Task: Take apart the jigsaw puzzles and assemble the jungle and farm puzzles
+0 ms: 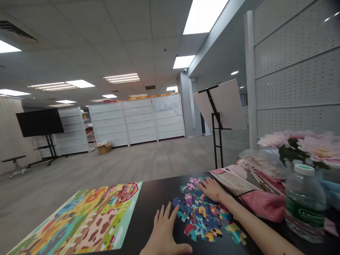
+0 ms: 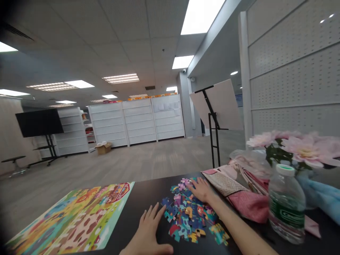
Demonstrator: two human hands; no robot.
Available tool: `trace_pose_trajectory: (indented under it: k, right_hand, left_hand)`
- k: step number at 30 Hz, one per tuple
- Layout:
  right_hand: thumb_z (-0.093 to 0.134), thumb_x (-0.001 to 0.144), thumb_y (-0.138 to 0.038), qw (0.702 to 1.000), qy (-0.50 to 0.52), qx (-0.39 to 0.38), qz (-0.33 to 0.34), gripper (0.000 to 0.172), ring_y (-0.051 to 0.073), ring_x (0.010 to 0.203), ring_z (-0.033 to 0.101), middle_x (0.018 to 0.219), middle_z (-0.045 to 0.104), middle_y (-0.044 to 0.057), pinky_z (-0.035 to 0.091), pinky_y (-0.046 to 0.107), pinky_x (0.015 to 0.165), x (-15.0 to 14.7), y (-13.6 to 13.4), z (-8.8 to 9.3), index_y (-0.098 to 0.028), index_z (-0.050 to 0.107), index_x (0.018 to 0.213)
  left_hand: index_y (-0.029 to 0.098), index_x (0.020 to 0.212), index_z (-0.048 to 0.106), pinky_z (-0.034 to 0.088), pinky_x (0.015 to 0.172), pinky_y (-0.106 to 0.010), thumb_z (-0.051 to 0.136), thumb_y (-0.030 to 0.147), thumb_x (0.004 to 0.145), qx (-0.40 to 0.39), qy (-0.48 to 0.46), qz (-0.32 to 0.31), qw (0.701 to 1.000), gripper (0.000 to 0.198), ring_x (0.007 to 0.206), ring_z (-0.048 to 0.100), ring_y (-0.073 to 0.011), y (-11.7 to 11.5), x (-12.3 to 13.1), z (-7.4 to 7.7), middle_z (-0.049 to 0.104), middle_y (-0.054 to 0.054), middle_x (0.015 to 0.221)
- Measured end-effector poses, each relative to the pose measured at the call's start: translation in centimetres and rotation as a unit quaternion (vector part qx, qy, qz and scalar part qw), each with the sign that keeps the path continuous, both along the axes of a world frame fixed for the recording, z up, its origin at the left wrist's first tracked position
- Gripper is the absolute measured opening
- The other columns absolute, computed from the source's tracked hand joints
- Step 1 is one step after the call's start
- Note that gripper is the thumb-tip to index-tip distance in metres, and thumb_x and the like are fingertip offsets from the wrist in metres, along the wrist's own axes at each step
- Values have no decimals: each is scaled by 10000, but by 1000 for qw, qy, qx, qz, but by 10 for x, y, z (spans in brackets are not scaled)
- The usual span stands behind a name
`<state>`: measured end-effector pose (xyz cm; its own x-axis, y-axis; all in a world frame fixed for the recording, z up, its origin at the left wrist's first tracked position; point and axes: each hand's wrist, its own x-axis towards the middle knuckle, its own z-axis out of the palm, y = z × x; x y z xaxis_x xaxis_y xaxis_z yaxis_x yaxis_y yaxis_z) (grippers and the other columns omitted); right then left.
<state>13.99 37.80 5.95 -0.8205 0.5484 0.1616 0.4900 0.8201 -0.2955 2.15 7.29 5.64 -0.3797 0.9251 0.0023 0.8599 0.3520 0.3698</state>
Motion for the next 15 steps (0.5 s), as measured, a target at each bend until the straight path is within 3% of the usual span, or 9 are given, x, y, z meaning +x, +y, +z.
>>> trace_pose_trajectory:
  k: [3,7,12,15]
  right_hand:
    - [341,929,-715,999,-15,-9,34,758,361,1485,287,1563,422,166,191,542,1192,-13,-11,-19,-191,511,1451]
    - [347,929,-730,996,-14,-17,87,767,335,1501,257,1603,357,145,176,514,1210,-20,-30,-31,-197,495,1459]
    - [359,982,-622,987,30,-34,151,631,267,1456,372,1554,456,95,257,442,1208,-18,-45,-7,-214,514,1438]
    - [286,1018,-566,987,75,-34,136,617,264,1485,309,1592,388,117,243,454,1214,4,-64,10,-196,451,1484]
  left_hand:
    - [326,1577,239,62,1198,-657,747,866,463,14,-1,-51,999,1338,1502,85,-455,23,-6,3,150,-96,1662]
    - [326,1532,374,79,1191,-676,683,882,566,41,13,-90,995,1157,1491,175,-455,27,-9,0,314,-99,1619]
    - [337,1518,393,117,1204,-636,653,854,661,44,22,-80,996,1034,1486,247,-400,-2,-15,-3,338,-108,1609]
    - [347,1524,375,105,1213,-611,564,814,788,44,29,-54,997,892,1508,202,-361,-24,-18,-5,312,-94,1623]
